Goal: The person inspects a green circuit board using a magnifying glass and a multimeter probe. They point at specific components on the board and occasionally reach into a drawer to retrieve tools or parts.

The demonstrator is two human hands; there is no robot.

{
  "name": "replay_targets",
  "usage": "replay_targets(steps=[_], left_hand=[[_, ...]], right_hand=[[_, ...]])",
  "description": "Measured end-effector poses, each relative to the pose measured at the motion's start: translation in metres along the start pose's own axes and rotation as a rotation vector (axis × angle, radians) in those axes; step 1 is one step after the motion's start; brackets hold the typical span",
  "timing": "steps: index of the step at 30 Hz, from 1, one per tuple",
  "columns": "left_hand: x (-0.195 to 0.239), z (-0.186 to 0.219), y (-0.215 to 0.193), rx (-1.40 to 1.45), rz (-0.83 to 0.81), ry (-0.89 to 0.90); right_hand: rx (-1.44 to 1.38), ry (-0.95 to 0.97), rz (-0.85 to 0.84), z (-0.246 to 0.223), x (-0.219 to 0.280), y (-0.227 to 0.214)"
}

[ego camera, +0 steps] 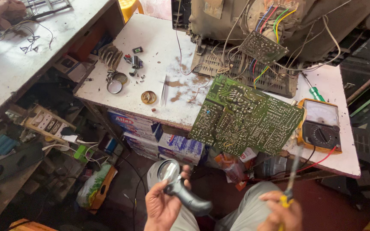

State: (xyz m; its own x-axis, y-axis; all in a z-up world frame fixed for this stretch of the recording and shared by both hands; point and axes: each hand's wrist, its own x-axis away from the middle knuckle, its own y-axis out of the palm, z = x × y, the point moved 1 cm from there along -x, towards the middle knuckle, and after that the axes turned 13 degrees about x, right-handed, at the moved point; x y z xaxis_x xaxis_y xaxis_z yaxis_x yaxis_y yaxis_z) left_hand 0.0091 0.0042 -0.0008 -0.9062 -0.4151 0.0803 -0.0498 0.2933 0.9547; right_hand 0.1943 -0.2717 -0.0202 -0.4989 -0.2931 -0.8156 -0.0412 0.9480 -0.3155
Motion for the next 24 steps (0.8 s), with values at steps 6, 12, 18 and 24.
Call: replay_targets(steps=[6, 12, 18, 24], left_hand=[[0.002, -0.031, 0.005, 0.06, 0.141, -0.097], [0.044, -0.059, -0.073, -0.001, 0.418, -0.158], [0.05, -0.014, -0.116, -0.209, 0.676, 0.136], [0.023, 0.008, -0.145, -0.515, 0.57, -0.209]], right_hand=[[-0.165, 0.24, 0.269, -0.022, -0.088, 0.001], [-0.461, 0.388, 0.289, 0.005, -0.097, 0.004], [-1.053, 0.604, 0.143, 0.025, -0.072, 0.013], [-1.056, 0.443, -0.145, -0.035, -0.129, 0.071]])
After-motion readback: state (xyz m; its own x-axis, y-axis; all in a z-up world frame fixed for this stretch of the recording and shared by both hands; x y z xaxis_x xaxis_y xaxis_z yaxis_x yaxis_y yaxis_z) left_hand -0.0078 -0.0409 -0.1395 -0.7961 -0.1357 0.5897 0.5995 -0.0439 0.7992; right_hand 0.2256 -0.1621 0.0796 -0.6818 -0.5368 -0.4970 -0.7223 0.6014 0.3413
